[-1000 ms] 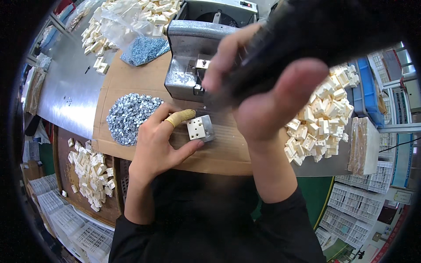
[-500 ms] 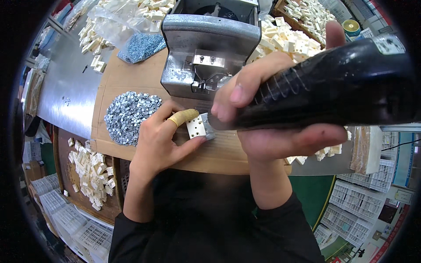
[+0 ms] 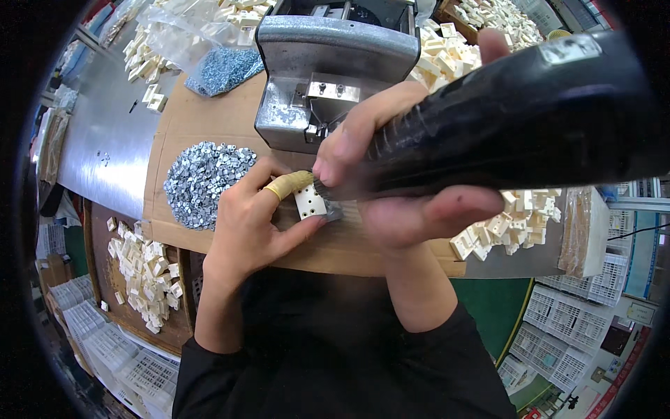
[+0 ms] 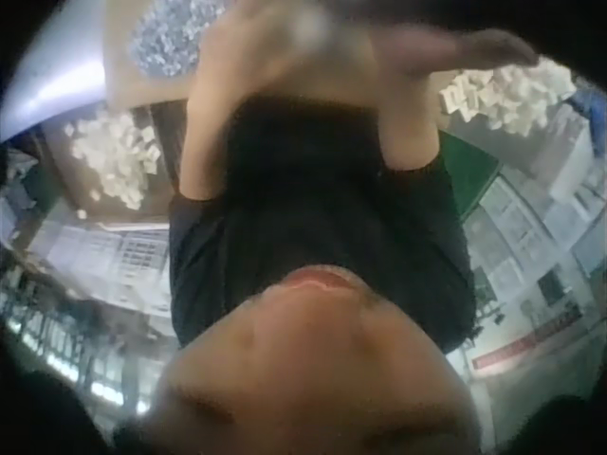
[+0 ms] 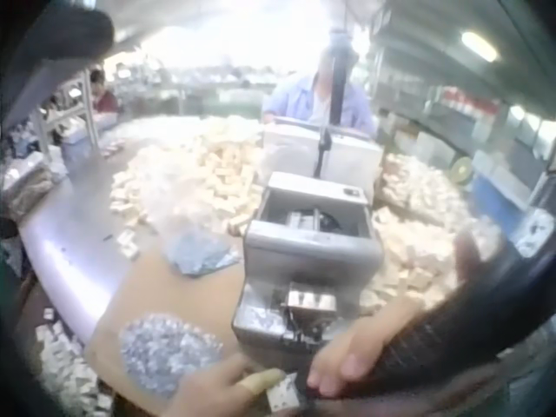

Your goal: Assembling small plastic components by inserting metal pins using a specialized assembly tool at a production workstation.

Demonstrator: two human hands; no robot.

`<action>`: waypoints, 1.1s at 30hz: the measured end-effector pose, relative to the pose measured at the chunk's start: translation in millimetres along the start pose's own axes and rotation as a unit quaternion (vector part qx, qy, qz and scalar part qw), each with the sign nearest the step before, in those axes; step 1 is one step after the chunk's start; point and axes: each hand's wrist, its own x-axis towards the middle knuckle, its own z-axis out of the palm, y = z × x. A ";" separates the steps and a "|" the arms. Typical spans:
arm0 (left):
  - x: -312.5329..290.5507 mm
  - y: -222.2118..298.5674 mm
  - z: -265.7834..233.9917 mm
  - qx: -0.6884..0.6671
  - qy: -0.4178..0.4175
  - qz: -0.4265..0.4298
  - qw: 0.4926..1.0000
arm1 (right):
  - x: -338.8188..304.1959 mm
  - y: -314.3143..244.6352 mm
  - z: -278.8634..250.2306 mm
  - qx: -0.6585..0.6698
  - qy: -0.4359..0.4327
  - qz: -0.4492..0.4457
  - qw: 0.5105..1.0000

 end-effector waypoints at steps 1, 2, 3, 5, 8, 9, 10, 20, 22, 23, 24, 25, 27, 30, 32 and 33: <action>0.4 0.3 0.3 0.003 0.000 0.002 1.000 | -0.6 -0.3 0.4 -0.007 0.003 0.003 1.000; 0.2 0.5 0.0 0.007 0.001 0.003 1.000 | -1.6 -0.2 1.1 -0.012 0.005 0.007 1.000; 0.2 0.9 -0.6 0.007 0.000 0.003 1.000 | -2.0 -0.1 1.9 -0.018 0.010 0.012 1.000; 1.7 2.9 -2.3 0.011 -0.003 0.002 1.000 | -2.7 -1.4 3.7 -0.025 0.015 0.017 0.999; 6.3 7.4 -8.2 0.071 -0.011 0.022 0.997 | -0.9 -7.8 9.1 -0.051 0.017 0.074 0.996; 8.8 9.9 -9.1 0.072 -0.011 0.020 0.997 | 1.1 -10.3 11.8 -0.121 -0.009 0.109 0.987; 12.5 13.3 -8.7 0.106 -0.012 0.041 0.994 | 2.3 -10.8 11.9 -0.139 -0.016 0.117 0.983; 14.8 6.2 -3.7 0.176 -0.020 0.106 0.978 | 4.9 -7.2 16.8 -0.140 -0.025 0.137 0.980; 12.9 6.0 -1.7 0.181 -0.016 0.108 0.977 | 3.0 -7.4 16.6 -0.142 -0.025 0.140 0.980; 12.4 5.7 -1.7 0.184 -0.013 0.109 0.977 | 3.2 -6.9 17.0 -0.141 -0.025 0.142 0.979; 12.0 5.3 -1.4 0.185 -0.012 0.109 0.977 | 3.8 -7.4 17.4 -0.142 -0.026 0.146 0.979; 11.7 5.1 -1.0 0.183 -0.009 0.110 0.977 | 3.5 -6.9 17.6 -0.143 -0.026 0.149 0.978; 11.7 4.8 -2.0 0.184 -0.005 0.113 0.976 | 3.9 -6.9 18.8 -0.144 -0.027 0.154 0.977; 10.3 5.6 -3.5 0.187 -0.012 0.113 0.976 | 3.5 -7.1 19.1 -0.145 -0.027 0.159 0.976; 10.5 6.5 -4.7 0.193 -0.017 0.108 0.975 | 3.0 -6.7 19.7 -0.143 -0.025 0.160 0.976; 10.7 7.3 -5.6 0.194 -0.016 0.109 0.975 | 2.4 -6.9 18.2 -0.148 -0.026 0.153 0.977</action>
